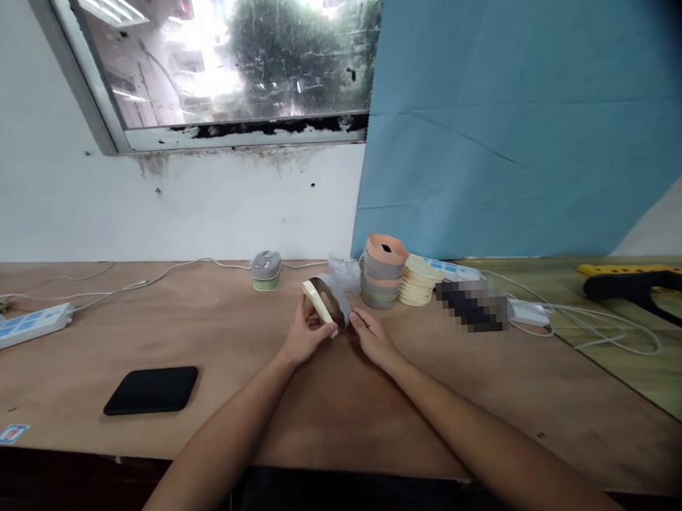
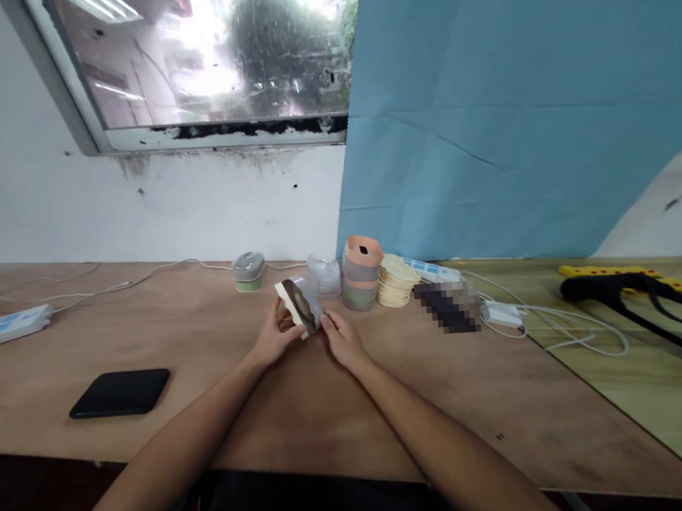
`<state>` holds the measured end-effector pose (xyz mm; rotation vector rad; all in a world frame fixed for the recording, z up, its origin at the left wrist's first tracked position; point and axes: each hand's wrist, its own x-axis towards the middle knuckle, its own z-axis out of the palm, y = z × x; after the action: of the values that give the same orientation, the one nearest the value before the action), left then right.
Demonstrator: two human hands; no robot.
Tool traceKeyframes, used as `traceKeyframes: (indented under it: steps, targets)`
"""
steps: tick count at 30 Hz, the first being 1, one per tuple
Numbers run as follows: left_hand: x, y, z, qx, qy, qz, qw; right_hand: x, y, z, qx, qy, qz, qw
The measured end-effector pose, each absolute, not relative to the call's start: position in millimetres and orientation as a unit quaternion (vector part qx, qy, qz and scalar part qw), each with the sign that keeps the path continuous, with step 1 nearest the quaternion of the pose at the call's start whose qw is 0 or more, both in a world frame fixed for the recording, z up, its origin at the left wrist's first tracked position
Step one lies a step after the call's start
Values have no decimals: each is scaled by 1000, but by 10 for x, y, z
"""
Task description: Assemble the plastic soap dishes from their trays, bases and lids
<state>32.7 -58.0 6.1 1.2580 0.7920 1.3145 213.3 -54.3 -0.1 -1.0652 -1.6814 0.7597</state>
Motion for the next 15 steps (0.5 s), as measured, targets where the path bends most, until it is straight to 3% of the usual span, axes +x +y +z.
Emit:
traceKeyframes:
  steps: [3, 9, 15]
  targets:
    - [329, -593, 68, 541, 345, 547, 539, 2143, -564, 18, -432, -685, 282, 515]
    - [307, -581, 43, 579, 346, 542, 501, 2159, -647, 78, -410, -751, 277, 437]
    - [286, -548, 28, 543, 336, 551, 537, 2170, -643, 45, -424, -746, 271, 436]
